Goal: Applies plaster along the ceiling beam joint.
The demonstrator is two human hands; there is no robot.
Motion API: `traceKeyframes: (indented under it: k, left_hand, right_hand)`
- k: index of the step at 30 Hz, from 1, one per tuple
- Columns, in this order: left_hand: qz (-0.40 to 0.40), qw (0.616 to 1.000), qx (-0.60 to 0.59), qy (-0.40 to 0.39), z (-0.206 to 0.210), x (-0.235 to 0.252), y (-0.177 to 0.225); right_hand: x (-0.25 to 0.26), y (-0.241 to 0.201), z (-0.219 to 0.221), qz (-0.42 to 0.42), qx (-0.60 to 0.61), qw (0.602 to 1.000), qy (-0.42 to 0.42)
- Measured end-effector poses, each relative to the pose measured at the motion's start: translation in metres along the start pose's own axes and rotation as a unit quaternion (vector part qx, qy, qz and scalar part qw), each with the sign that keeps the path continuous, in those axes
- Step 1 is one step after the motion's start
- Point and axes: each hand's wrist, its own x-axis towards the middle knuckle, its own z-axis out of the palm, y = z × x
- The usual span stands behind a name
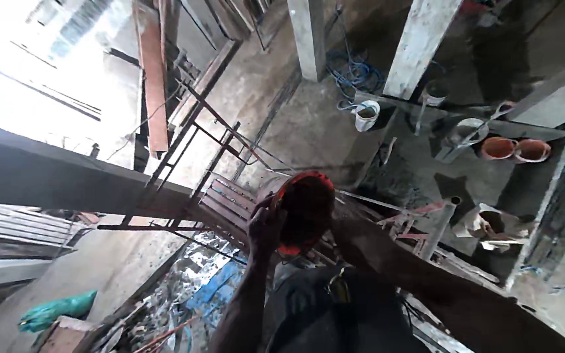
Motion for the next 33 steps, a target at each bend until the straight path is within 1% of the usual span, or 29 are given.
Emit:
traceKeyframes:
  k: [1, 2, 3, 4, 6, 7, 9, 10, 11, 14, 16, 17, 18, 19, 20, 22, 24, 25, 26, 27, 28, 29, 31, 32, 33]
  left_hand:
    - [0.005, 1.0, -0.002, 0.002, -0.004, 0.002, -0.002]
    - [0.015, 1.0, -0.003, 0.0, -0.005, 0.004, -0.003]
    - [0.026, 1.0, 0.001, -0.003, -0.004, 0.005, -0.004]
    - [0.037, 0.999, 0.006, -0.006, -0.004, 0.006, -0.003]
    - [0.047, 0.999, 0.003, -0.011, -0.001, 0.011, -0.001]
    - [0.048, 0.999, 0.001, -0.009, -0.001, 0.014, 0.0]
    - [0.052, 0.999, 0.001, -0.003, -0.002, 0.019, 0.003]
    - [0.048, 0.999, 0.005, -0.006, -0.004, 0.017, 0.004]
    - [0.047, 0.999, 0.002, -0.008, -0.002, 0.017, 0.007]
    - [0.044, 0.999, -0.011, -0.026, 0.007, 0.018, 0.014]
    - [0.074, 0.997, -0.013, -0.034, 0.015, 0.027, 0.019]
    - [0.081, 0.996, -0.012, -0.039, 0.015, 0.029, 0.022]
    - [0.07, 0.996, -0.009, -0.049, 0.015, 0.025, 0.025]
    - [0.052, 0.997, -0.012, -0.057, 0.016, 0.023, 0.027]
    - [0.034, 0.997, -0.016, -0.065, 0.019, 0.023, 0.028]
    - [0.037, 0.996, -0.019, -0.074, 0.029, 0.022, 0.026]
    - [0.06, 0.996, -0.037, -0.062, 0.04, 0.026, 0.026]
    - [0.061, 0.995, -0.05, -0.065, 0.04, 0.02, 0.026]
    - [0.061, 0.994, -0.055, -0.07, 0.04, 0.013, 0.027]
    - [0.076, 0.994, -0.055, -0.061, 0.043, 0.013, 0.03]
    - [0.099, 0.992, -0.064, -0.049, 0.047, 0.015, 0.034]
    - [0.12, 0.989, -0.077, -0.04, 0.049, 0.013, 0.035]
    - [0.139, 0.984, -0.102, -0.034, 0.051, 0.007, 0.036]
    - [0.139, 0.984, -0.101, -0.039, 0.048, 0.005, 0.035]
    - [0.142, 0.984, -0.095, -0.05, 0.043, 0.005, 0.033]
  right_hand:
    - [-0.004, 0.004, -0.001, -0.027, 0.005, 1.0, -0.006]
    - [-0.002, 0.009, 0.001, -0.048, 0.019, 0.998, -0.032]
    - [0.006, 0.013, 0.004, -0.056, 0.034, 0.995, -0.069]
    - [0.015, 0.015, 0.005, -0.043, 0.028, 0.994, -0.094]
    - [0.027, 0.023, -0.004, 0.001, -0.001, 0.995, -0.098]
    - [0.028, 0.026, -0.012, 0.008, -0.01, 0.995, -0.096]
    - [0.02, 0.028, -0.017, -0.035, 0.013, 0.995, -0.093]
    - [0.014, 0.024, -0.009, -0.051, 0.047, 0.992, -0.103]
    - [0.015, 0.021, -0.004, -0.043, 0.06, 0.991, -0.113]
    - [0.025, 0.031, 0.001, -0.001, 0.012, 0.997, -0.08]
    - [0.013, 0.027, -0.018, -0.024, -0.019, 0.998, -0.06]
    - [0.004, 0.022, -0.023, -0.052, -0.015, 0.996, -0.07]
    - [-0.001, 0.022, -0.02, -0.069, -0.008, 0.994, -0.083]
    - [0.001, 0.023, -0.019, -0.043, -0.012, 0.994, -0.099]
    - [0.008, 0.033, -0.017, -0.014, -0.017, 0.996, -0.09]
    - [0.014, 0.05, -0.02, 0.017, -0.041, 0.998, -0.034]
    - [0.0, 0.044, -0.043, 0.05, -0.036, 0.998, 0.026]
    - [-0.01, 0.037, -0.044, 0.077, -0.027, 0.995, 0.051]
    - [-0.011, 0.038, -0.037, 0.098, -0.03, 0.992, 0.077]
    - [-0.004, 0.045, -0.029, 0.113, -0.028, 0.99, 0.079]
    - [0.007, 0.053, -0.019, 0.117, -0.007, 0.992, 0.041]
    - [0.016, 0.06, -0.003, 0.103, 0.025, 0.994, -0.016]
    - [0.035, 0.07, 0.025, 0.052, 0.124, 0.985, -0.108]
    - [0.04, 0.07, 0.031, 0.017, 0.183, 0.973, -0.136]
    - [0.046, 0.07, 0.039, -0.019, 0.243, 0.959, -0.145]
